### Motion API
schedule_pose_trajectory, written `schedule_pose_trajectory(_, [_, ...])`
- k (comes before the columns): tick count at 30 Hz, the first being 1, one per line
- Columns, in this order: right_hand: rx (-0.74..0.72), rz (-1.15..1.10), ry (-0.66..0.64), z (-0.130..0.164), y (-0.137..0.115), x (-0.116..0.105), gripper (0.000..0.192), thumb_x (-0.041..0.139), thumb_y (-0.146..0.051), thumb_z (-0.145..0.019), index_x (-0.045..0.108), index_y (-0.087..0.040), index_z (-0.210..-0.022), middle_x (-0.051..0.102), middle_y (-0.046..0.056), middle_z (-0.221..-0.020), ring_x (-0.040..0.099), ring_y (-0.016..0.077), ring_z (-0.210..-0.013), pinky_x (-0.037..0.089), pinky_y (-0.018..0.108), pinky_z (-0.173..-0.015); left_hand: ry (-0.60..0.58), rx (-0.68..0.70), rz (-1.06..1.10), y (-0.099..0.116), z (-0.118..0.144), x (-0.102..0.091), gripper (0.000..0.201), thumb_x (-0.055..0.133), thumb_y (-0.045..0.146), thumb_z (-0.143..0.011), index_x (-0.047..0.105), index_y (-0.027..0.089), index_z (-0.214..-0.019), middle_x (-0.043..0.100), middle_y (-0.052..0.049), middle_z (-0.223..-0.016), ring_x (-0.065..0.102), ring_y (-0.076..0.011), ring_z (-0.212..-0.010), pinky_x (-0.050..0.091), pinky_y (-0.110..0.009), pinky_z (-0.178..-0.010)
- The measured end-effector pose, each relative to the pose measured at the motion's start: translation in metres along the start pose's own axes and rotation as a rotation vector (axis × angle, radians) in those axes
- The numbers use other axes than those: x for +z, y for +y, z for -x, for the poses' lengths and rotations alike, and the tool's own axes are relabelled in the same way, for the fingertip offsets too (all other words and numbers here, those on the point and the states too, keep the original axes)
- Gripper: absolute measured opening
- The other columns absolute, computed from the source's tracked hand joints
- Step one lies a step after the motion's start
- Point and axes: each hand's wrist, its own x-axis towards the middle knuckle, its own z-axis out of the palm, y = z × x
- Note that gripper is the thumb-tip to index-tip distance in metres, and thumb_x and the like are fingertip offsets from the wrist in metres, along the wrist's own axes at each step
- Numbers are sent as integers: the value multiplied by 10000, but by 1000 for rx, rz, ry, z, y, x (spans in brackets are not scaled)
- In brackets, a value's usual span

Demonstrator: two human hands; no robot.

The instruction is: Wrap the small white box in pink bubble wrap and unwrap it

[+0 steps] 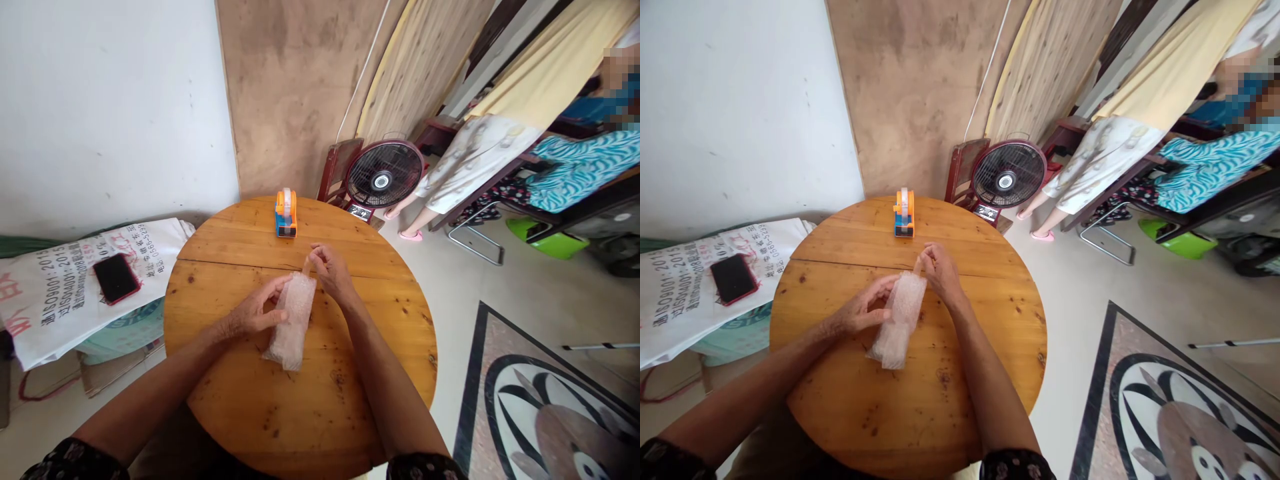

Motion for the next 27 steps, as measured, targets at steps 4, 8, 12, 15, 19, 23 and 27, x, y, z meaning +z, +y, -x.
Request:
schedule_pose_trajectory(4, [7, -16, 16, 0, 9, 3, 151, 470, -292, -876, 500, -244, -736, 652, 70, -905, 603, 244, -1123, 477, 385, -887, 23, -95, 102, -1, 0, -1, 438, 613, 452, -860, 499, 182, -1186, 633, -101, -1074, 612, -235, -984, 482, -378, -845])
schedule_pose_trajectory(8, [11, -27, 46, -3, 14, 4, 153, 464, -301, -878, 513, -241, -745, 660, 80, -955, 597, 244, -1133, 466, 384, -906, 54, -192, 81, -3, -1, -3, 319, 615, 403, -846, 549, 188, -1073, 642, -60, -978, 612, -205, -904, 483, -357, -817])
schedule_pose_trajectory(12, [24, -28, 62, -13, 18, 9, 153, 452, -291, -874, 511, -240, -743, 661, 83, -953, 592, 243, -1140, 455, 385, -928, 39, -260, 66, -6, -3, -8, 369, 614, 355, -829, 602, 179, -1153, 681, -84, -1076, 625, -244, -1011, 476, -413, -920])
schedule_pose_trajectory(15, [36, -20, 33, -19, 20, 14, 176, 463, -300, -865, 515, -242, -707, 664, 58, -870, 615, 232, -1072, 470, 359, -893, 44, -266, 39, -9, -4, -10, 450, 612, 347, -827, 605, 181, -1245, 667, -94, -1215, 600, -269, -1133, 453, -436, -992])
schedule_pose_trajectory(19, [90, 28, 60, -13, 13, 9, 168, 493, -348, -849, 596, -225, -800, 671, 59, -857, 624, 225, -853, 476, 361, -793, 40, -274, 66, -15, -5, -6, 568, 630, 370, -830, 540, 180, -1358, 666, -101, -1224, 611, -271, -1127, 484, -427, -955])
schedule_pose_trajectory(23, [176, 86, 86, 16, -13, -1, 242, 480, -428, -897, 615, -228, -890, 635, 27, -729, 565, 186, -649, 420, 315, -636, 64, -274, 114, -21, -5, -1, 704, 682, 374, -803, 451, 161, -1433, 659, -120, -1224, 630, -267, -1084, 516, -408, -909])
schedule_pose_trajectory(27, [188, 213, -165, 41, -44, 6, 295, 603, -516, -835, 596, -226, -781, 627, 10, -672, 549, 166, -616, 345, 280, -574, 28, -179, 102, -22, -6, 2, 691, 682, 326, -824, 436, 183, -1453, 595, -132, -1346, 590, -291, -1187, 494, -428, -975])
